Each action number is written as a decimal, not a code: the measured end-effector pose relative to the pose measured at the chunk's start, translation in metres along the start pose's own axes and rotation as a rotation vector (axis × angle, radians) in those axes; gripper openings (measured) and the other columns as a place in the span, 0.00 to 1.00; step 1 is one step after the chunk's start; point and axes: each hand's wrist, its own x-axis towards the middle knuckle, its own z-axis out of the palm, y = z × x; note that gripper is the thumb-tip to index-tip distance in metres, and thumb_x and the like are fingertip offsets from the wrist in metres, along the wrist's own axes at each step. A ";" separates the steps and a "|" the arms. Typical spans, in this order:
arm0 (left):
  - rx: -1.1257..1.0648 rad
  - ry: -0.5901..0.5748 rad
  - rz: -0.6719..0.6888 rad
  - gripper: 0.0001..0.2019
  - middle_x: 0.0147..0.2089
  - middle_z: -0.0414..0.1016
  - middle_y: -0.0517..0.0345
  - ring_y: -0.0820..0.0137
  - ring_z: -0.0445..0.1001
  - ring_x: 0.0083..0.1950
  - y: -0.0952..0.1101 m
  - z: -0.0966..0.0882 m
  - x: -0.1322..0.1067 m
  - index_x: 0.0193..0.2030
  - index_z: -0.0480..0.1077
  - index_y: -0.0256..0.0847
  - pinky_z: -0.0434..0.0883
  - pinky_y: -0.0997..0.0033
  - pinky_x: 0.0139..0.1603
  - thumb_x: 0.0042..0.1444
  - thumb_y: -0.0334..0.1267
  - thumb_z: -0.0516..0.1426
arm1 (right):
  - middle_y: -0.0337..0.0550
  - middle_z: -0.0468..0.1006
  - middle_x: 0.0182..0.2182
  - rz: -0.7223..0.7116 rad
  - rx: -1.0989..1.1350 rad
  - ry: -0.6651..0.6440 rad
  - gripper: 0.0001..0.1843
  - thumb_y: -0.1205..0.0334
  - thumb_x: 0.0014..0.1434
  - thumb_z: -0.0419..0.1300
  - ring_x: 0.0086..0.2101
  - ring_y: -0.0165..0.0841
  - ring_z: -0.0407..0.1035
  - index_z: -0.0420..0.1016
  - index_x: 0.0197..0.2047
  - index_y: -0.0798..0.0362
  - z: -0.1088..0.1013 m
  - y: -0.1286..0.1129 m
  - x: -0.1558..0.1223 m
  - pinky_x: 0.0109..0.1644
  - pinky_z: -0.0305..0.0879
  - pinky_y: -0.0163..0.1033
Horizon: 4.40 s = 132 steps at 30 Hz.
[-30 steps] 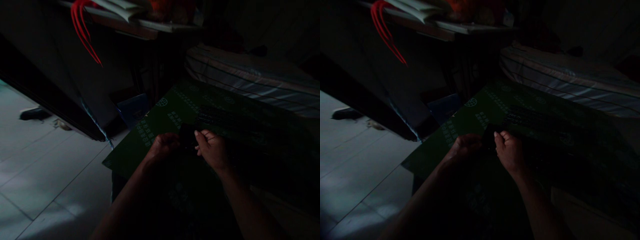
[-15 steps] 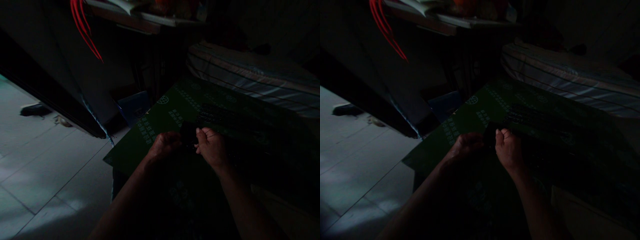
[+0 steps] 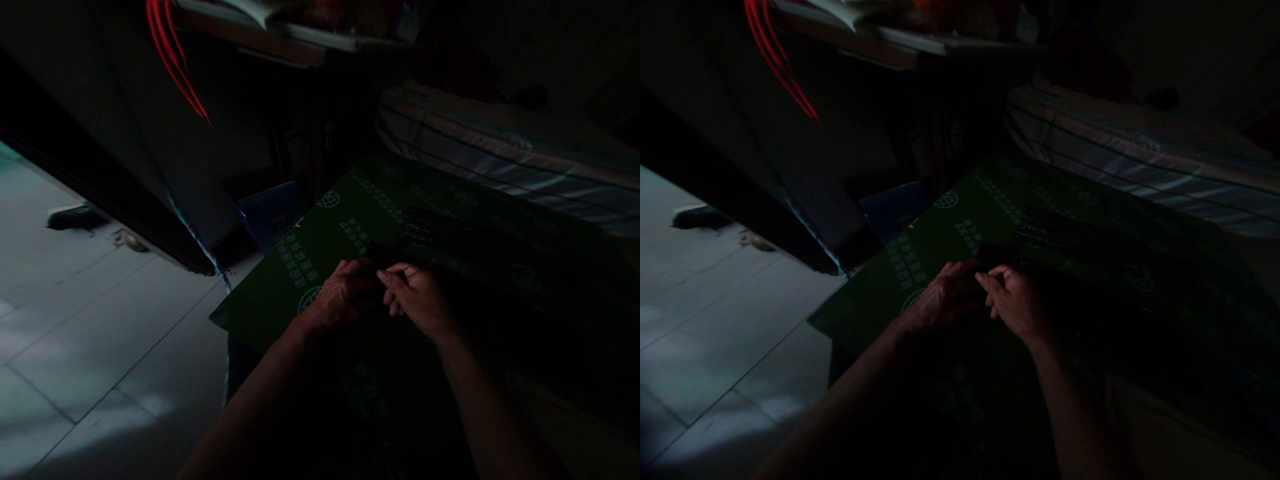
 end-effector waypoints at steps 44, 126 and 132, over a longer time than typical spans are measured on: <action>-0.026 0.041 -0.037 0.09 0.55 0.63 0.50 0.61 0.63 0.50 -0.002 0.007 0.005 0.38 0.74 0.40 0.61 0.58 0.52 0.50 0.38 0.58 | 0.32 0.64 0.10 -0.146 0.086 0.341 0.19 0.43 0.53 0.53 0.14 0.26 0.59 0.65 0.26 0.52 0.022 0.027 0.005 0.21 0.57 0.31; -0.953 0.142 -0.758 0.12 0.30 0.76 0.59 0.75 0.71 0.27 0.011 -0.012 0.001 0.35 0.70 0.39 0.67 0.79 0.25 0.45 0.42 0.62 | 0.40 0.77 0.28 -0.147 -0.528 0.101 0.11 0.64 0.47 0.60 0.27 0.29 0.68 0.77 0.36 0.53 -0.066 0.066 0.114 0.30 0.59 0.32; -0.949 0.135 -0.770 0.11 0.29 0.75 0.59 0.74 0.71 0.27 0.013 -0.015 0.003 0.34 0.70 0.38 0.67 0.78 0.25 0.45 0.41 0.61 | 0.38 0.76 0.26 -0.128 -0.525 0.109 0.11 0.62 0.46 0.60 0.25 0.29 0.67 0.77 0.36 0.52 -0.066 0.069 0.115 0.26 0.56 0.32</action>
